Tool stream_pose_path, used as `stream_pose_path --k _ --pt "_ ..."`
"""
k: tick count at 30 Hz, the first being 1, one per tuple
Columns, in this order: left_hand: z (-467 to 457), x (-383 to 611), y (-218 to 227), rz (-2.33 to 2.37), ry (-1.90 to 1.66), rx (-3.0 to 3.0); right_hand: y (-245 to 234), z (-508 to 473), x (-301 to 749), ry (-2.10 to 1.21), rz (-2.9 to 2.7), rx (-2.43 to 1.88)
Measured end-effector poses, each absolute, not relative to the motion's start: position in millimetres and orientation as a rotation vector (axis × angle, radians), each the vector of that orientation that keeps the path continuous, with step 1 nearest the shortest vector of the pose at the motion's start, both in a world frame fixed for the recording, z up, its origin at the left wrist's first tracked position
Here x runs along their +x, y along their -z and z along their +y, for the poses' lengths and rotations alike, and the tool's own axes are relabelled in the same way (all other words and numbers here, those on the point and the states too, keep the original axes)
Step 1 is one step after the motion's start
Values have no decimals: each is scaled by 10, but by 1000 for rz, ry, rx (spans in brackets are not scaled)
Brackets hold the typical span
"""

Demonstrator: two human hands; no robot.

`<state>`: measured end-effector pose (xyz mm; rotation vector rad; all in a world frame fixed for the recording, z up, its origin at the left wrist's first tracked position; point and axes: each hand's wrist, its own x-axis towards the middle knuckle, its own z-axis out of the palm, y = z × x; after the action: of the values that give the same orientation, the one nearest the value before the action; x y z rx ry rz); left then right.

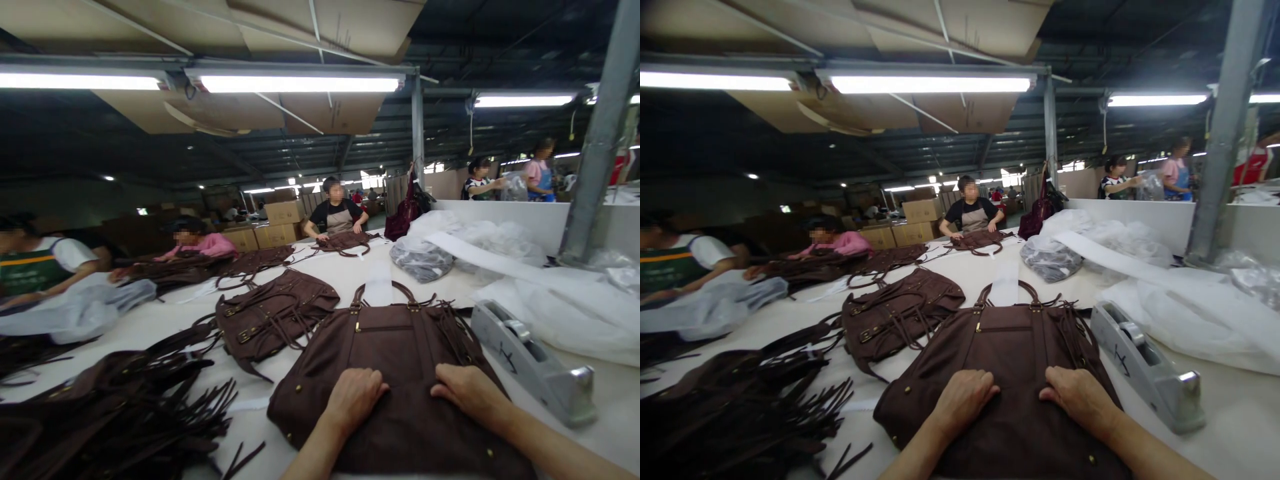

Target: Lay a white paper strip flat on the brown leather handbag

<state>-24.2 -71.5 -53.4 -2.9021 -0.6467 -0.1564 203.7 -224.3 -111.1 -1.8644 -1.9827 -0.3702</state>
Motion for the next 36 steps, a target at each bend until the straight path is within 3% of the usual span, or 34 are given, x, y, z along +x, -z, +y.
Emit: stream_pose_path --k 5,10,13,20,25,29,32,36 --pt "-1051 -193 486 -989 360 -2793 1054 -2277 2009 484 -1988 -1854" --pt "-1265 -91 637 -938 650 -2848 564 -2352 1789 571 -2004 -2031" --pt "-1185 -41 763 -914 679 -2881 391 -2255 1504 457 -1979 -2030" --pt "-1108 -65 916 -916 699 -2918 1055 -1974 1239 246 -1822 -1945" --pt "-1133 -516 471 -813 1011 -2833 1173 -1981 1410 116 -1684 -1846" --pt "-827 -1254 243 -1217 1462 -2474 1148 -2001 1418 104 -1575 -1819" --pt "-595 -1664 373 -1749 1549 -2615 1166 -1998 1373 80 -1559 -1816" --pt "-565 -1692 560 -1997 1749 -2581 1158 -2001 1341 109 -1572 -1813"
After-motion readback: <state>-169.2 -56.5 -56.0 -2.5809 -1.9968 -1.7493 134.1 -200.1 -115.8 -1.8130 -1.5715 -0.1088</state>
